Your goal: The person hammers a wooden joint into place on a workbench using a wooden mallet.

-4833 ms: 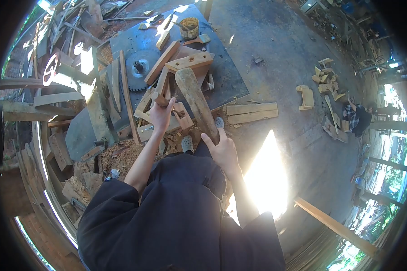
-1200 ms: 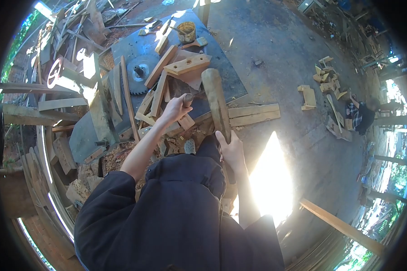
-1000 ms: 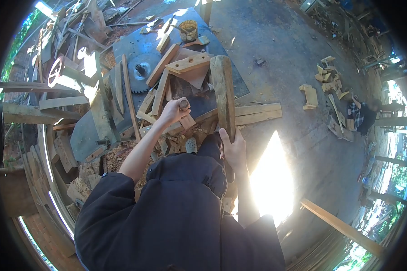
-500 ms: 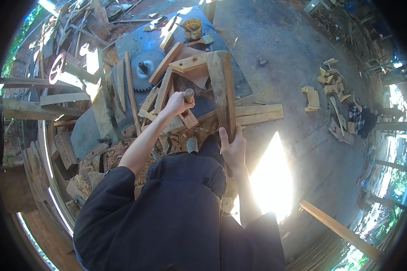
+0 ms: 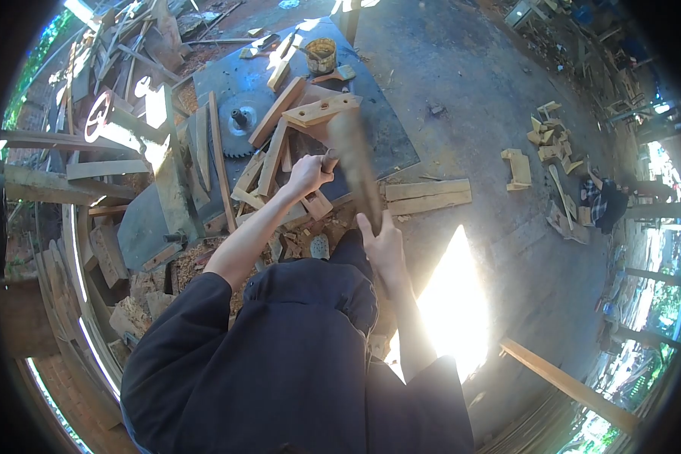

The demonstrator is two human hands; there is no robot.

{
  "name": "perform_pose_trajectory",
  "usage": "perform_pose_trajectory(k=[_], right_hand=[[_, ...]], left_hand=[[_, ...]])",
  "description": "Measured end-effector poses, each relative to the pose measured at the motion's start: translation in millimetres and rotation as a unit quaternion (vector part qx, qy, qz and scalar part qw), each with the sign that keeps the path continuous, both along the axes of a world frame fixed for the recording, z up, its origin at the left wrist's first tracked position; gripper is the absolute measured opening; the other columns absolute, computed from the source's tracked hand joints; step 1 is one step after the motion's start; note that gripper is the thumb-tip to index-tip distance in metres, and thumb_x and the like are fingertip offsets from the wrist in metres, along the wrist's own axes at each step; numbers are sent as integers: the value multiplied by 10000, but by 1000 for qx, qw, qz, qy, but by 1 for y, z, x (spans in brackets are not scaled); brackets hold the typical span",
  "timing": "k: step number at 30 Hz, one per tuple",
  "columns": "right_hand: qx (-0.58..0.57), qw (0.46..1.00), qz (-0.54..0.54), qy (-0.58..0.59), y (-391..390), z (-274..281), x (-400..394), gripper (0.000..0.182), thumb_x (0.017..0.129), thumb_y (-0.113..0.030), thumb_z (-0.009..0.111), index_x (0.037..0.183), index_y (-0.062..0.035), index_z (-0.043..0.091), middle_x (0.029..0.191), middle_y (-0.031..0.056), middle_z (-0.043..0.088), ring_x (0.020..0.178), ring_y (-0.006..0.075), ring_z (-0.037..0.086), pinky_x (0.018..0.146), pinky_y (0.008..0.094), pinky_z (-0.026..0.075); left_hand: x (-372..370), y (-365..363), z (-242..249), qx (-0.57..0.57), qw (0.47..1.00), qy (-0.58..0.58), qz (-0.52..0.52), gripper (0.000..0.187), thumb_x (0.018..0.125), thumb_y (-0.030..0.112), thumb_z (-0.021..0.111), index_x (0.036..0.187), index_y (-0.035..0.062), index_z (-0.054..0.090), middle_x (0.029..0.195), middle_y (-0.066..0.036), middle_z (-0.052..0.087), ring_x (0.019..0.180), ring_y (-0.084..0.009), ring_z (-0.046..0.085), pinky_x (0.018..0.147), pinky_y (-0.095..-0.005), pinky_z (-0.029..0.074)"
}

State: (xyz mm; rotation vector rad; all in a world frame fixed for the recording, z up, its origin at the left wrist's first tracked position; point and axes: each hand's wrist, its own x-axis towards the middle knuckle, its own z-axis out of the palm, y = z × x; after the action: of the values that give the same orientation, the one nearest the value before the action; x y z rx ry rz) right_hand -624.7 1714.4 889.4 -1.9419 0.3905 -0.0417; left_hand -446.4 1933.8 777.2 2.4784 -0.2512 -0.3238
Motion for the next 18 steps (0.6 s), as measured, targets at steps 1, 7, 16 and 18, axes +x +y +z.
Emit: perform_pose_trajectory(k=[1, 7, 16, 18], right_hand=[[-74, 996, 49, 18, -11, -10, 4, 478, 1077, -445, 703, 1121, 28, 647, 705, 81, 660, 525, 151, 641, 470, 341, 499], [37, 998, -3, -55, -3, 24, 7, 505, 1073, -460, 706, 1158, 34, 646, 667, 74, 655, 517, 147, 657, 456, 309, 495], [-28, 991, 28, 126, -29, 18, 5, 571, 1058, -511, 697, 1142, 48, 617, 687, 155, 672, 538, 257, 708, 469, 400, 541], [-13, 994, -9, 107, -32, 22, 6, 481, 1076, -468, 700, 1025, 2, 611, 612, 53, 591, 448, 157, 603, 421, 325, 477]], left_hand=[[-1, -2, -3, -9, 1000, 1, -1, 374, 763, 291, 880, 1063, 79, 815, 967, -215, 803, 952, -409, 779, 869, -503, 612], [-7, -10, 10, -17, 1000, 3, -6, 380, 761, 269, 880, 1077, 73, 807, 970, -228, 796, 950, -420, 774, 867, -520, 606], [-12, -5, -2, -19, 1000, -19, -7, 329, 778, 272, 864, 1058, 110, 808, 926, -192, 803, 895, -414, 773, 846, -499, 604], [-20, 1, 7, -68, 997, -31, 21, 350, 782, 285, 868, 1073, 103, 796, 920, -197, 797, 889, -430, 763, 833, -502, 602]])
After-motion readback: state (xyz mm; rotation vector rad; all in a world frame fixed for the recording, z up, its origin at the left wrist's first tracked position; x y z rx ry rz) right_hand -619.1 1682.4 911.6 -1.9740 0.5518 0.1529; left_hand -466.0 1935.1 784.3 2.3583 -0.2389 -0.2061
